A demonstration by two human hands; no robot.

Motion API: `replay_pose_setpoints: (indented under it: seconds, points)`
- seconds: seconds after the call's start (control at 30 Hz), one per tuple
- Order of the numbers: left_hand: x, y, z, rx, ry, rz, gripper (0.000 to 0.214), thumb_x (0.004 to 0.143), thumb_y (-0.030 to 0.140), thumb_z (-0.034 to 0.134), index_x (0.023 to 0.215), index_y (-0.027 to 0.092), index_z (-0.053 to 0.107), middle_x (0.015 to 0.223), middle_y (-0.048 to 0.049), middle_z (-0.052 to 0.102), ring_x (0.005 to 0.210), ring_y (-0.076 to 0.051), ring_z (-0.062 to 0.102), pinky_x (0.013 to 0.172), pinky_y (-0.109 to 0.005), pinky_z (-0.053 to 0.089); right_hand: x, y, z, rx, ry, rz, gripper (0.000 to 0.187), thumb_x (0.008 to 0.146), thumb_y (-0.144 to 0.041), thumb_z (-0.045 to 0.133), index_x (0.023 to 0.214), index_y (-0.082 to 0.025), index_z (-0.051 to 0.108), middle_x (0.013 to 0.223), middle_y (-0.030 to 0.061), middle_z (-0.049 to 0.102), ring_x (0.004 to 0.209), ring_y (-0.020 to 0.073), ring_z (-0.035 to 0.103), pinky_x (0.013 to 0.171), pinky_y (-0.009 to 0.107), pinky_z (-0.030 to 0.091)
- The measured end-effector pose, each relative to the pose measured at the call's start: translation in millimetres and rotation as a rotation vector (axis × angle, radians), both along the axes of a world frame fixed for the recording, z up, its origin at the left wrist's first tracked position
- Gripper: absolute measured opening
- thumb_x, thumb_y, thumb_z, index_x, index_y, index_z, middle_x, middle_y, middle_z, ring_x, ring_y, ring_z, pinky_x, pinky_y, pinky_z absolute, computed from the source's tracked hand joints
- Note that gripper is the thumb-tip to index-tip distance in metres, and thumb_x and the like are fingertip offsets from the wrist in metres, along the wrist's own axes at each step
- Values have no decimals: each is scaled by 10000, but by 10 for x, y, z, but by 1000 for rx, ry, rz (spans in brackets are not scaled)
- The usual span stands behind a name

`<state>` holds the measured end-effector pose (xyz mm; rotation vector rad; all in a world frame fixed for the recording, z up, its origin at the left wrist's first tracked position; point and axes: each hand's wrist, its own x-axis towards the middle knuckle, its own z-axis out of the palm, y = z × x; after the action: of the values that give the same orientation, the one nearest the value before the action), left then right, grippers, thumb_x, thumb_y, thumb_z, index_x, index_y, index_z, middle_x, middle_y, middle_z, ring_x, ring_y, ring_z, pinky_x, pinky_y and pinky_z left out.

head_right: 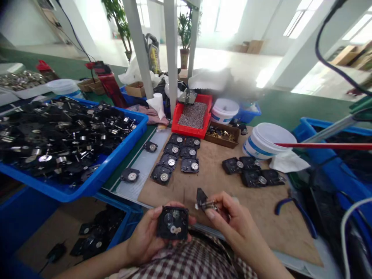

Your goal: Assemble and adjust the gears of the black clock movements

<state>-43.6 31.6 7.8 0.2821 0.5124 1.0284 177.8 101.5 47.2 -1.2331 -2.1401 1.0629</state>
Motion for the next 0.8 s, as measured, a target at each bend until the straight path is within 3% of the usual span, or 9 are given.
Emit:
replay_pose_setpoints:
  seconds: [0.1,0.27,0.4,0.5,0.57,0.67,0.8]
  points:
    - [157,-18,39,-34,77,-12,448,821,499,532,1108,157,569,1045,-118,690,824,-252,678,570,-239,399,200,-326,-98,186,-33,-36,167,907,-339,558,1034,-234,531,712,-32,552,579,133,528,502,216,413]
    - [419,-50,113,-73,164,-41,442,806,505,581,1080,160,611,1051,-85,684,948,-219,615,719,-278,443,114,-582,-23,433,-14,130,132,931,-300,526,1039,-224,512,753,-4,587,638,163,583,536,249,448]
    - [543,-90,175,-63,166,-50,477,787,564,597,1048,166,629,994,-61,689,1023,-240,585,912,-332,399,81,-619,-47,465,-27,119,182,992,-362,410,1011,-219,520,782,18,613,682,197,605,584,307,470]
    - [581,-130,177,-48,192,-53,472,803,575,578,1062,183,623,1010,-46,680,1047,-238,570,958,-351,371,115,-621,-120,483,-21,118,151,983,-329,439,1015,-211,527,828,31,637,723,216,621,625,336,476]
    - [588,-152,161,-5,218,-49,454,828,561,555,1095,197,609,1045,-39,667,1062,-233,561,971,-356,364,134,-617,-158,464,-22,129,97,927,-258,549,1007,-204,537,826,28,633,717,221,615,620,338,467]
    - [569,-163,145,88,302,-45,433,862,537,520,1133,206,589,1091,-41,648,1090,-229,547,978,-353,363,149,-623,-166,420,-38,143,231,802,-146,690,983,-194,555,811,17,618,707,220,597,604,324,453]
    - [512,-141,164,151,501,-129,372,834,401,624,1149,213,564,1127,-34,628,1056,-190,572,898,-288,416,214,-638,-117,471,-21,155,177,839,-171,652,993,-186,566,802,24,608,708,212,582,611,320,453]
